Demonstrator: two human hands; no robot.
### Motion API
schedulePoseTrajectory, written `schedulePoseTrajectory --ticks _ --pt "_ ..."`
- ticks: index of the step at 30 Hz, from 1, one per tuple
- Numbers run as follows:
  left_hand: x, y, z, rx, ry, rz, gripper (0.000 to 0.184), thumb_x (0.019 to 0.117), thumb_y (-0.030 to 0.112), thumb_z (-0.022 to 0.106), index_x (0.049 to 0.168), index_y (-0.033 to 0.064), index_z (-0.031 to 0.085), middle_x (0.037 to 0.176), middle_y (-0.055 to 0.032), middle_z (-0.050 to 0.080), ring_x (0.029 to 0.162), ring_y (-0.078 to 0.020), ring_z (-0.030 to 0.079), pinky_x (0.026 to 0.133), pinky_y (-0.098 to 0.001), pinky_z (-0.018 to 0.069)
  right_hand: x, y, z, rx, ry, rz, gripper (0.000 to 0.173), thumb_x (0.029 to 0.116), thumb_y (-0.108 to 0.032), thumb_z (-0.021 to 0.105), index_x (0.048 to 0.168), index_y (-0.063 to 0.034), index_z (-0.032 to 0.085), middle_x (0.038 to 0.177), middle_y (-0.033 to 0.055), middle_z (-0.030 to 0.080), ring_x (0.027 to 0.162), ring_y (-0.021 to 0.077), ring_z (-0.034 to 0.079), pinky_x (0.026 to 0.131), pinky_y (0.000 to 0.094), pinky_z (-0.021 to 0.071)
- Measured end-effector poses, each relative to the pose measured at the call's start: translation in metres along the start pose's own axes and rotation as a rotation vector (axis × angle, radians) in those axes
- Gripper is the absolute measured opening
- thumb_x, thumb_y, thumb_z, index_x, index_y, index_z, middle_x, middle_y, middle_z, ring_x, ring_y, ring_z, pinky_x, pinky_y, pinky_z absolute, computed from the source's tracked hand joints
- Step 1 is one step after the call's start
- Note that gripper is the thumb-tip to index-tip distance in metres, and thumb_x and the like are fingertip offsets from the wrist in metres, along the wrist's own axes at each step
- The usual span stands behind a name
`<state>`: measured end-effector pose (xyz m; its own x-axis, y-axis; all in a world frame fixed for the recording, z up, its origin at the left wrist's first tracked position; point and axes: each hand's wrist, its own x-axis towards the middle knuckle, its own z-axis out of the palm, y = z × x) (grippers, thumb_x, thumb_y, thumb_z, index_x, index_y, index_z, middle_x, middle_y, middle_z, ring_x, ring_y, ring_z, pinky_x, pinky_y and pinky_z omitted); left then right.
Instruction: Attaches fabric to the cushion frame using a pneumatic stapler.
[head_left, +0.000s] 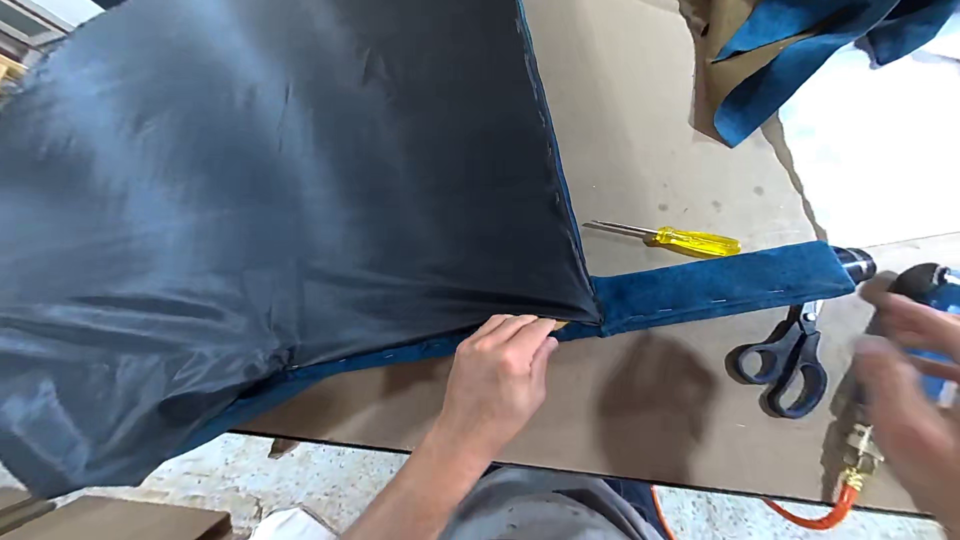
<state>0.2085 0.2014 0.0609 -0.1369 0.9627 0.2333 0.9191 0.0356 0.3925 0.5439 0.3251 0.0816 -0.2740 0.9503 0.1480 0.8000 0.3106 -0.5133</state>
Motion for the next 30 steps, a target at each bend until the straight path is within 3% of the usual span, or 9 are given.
schedulePoseTrajectory --ticks 5,7,12,18,23,24,26,27,30 --pt "0.009 0.002 -0.008 -0.004 -0.062 -0.01 0.018 0.0969 0.024 0.064 0.099 0.0178 0.081 0.1 0.006 0.078 0.097 -0.0078 0.073 0.084 -0.0281 0.0611 0.01 -0.105 0.076 0.215 -0.049 -0.436 0.024 0.0959 -0.025 0.062 0.113 -0.0166 0.077 0.107 0.0009 0.07 0.101 0.015 0.068 0.081 0.036 0.0594" --pt "0.012 0.008 -0.009 0.026 -0.086 -0.03 0.012 0.094 0.02 0.067 0.094 0.0159 0.078 0.096 0.0047 0.077 0.094 -0.0098 0.073 0.081 -0.0298 0.0615 0.011 -0.119 0.098 0.257 -0.089 -0.527 0.02 0.0966 -0.023 0.063 0.109 -0.0204 0.078 0.106 -0.0037 0.071 0.1 0.0119 0.067 0.081 0.0326 0.0581" --pt "0.007 0.013 0.002 0.055 -0.112 -0.063 0.008 0.0918 0.009 0.068 0.099 0.0082 0.071 0.099 -0.0057 0.069 0.098 -0.0219 0.067 0.084 -0.0372 0.059 0.026 -0.122 0.113 0.261 -0.169 -0.56 0.02 0.0945 -0.026 0.062 0.106 -0.023 0.079 0.109 -0.0044 0.071 0.102 0.0134 0.067 0.083 0.0366 0.0583" --pt "-0.008 -0.005 0.035 -0.022 0.211 0.079 0.011 0.0963 0.009 0.059 0.097 0.0083 0.07 0.105 -0.0047 0.072 0.102 -0.018 0.069 0.085 -0.0352 0.0577 0.043 -0.125 0.116 0.153 -0.272 -0.682 0.015 0.0875 -0.029 0.067 0.095 -0.0254 0.079 0.112 -0.006 0.068 0.099 0.0138 0.065 0.076 0.0351 0.0566" --pt "-0.008 -0.004 0.032 -0.065 0.183 0.032 0.013 0.0978 0.012 0.058 0.098 0.0086 0.07 0.105 -0.0027 0.073 0.102 -0.0151 0.069 0.088 -0.0338 0.0579 0.048 -0.124 0.115 0.148 -0.295 -0.7 0.012 0.0885 -0.026 0.066 0.086 -0.0219 0.077 0.103 -0.0095 0.069 0.095 0.0096 0.065 0.073 0.0301 0.0563" --pt "-0.007 -0.005 0.027 -0.093 0.139 0.021 0.014 0.097 0.015 0.06 0.103 0.0091 0.071 0.106 -0.0014 0.073 0.103 -0.0141 0.07 0.089 -0.0335 0.0587 0.047 -0.124 0.116 0.141 -0.295 -0.714 0.013 0.0895 -0.024 0.064 0.086 -0.02 0.076 0.103 -0.008 0.069 0.096 0.0112 0.065 0.073 0.0312 0.0562" --pt "-0.005 -0.008 0.018 -0.118 0.063 0.023 0.033 0.0935 0.019 0.065 0.124 0.0094 0.071 0.11 -0.0002 0.075 0.103 -0.0137 0.07 0.091 -0.0345 0.0592 0.043 -0.123 0.118 0.12 -0.264 -0.753 0.014 0.0905 -0.021 0.061 0.086 -0.0162 0.073 0.106 -0.0038 0.069 0.098 0.0151 0.065 0.074 0.0334 0.0559" --pt "-0.004 -0.01 0.018 -0.115 0.064 0.04 0.035 0.0935 0.019 0.066 0.127 0.0104 0.072 0.111 0.0002 0.076 0.103 -0.0133 0.071 0.091 -0.034 0.0594 0.041 -0.122 0.12 0.118 -0.235 -0.773 0.015 0.0917 -0.02 0.06 0.086 -0.0154 0.073 0.107 -0.0026 0.07 0.1 0.0161 0.065 0.075 0.0338 0.0556" --pt "-0.005 -0.015 0.024 -0.138 0.157 0.094 0.02 0.0937 0.014 0.064 0.105 0.0143 0.081 0.104 0.0002 0.077 0.099 -0.0119 0.072 0.086 -0.0296 0.0599 0.036 -0.116 0.128 0.153 -0.154 -0.807 0.018 0.0964 -0.019 0.057 0.089 -0.0155 0.073 0.11 -0.0016 0.071 0.119 0.0179 0.063 0.091 0.0386 0.0526"
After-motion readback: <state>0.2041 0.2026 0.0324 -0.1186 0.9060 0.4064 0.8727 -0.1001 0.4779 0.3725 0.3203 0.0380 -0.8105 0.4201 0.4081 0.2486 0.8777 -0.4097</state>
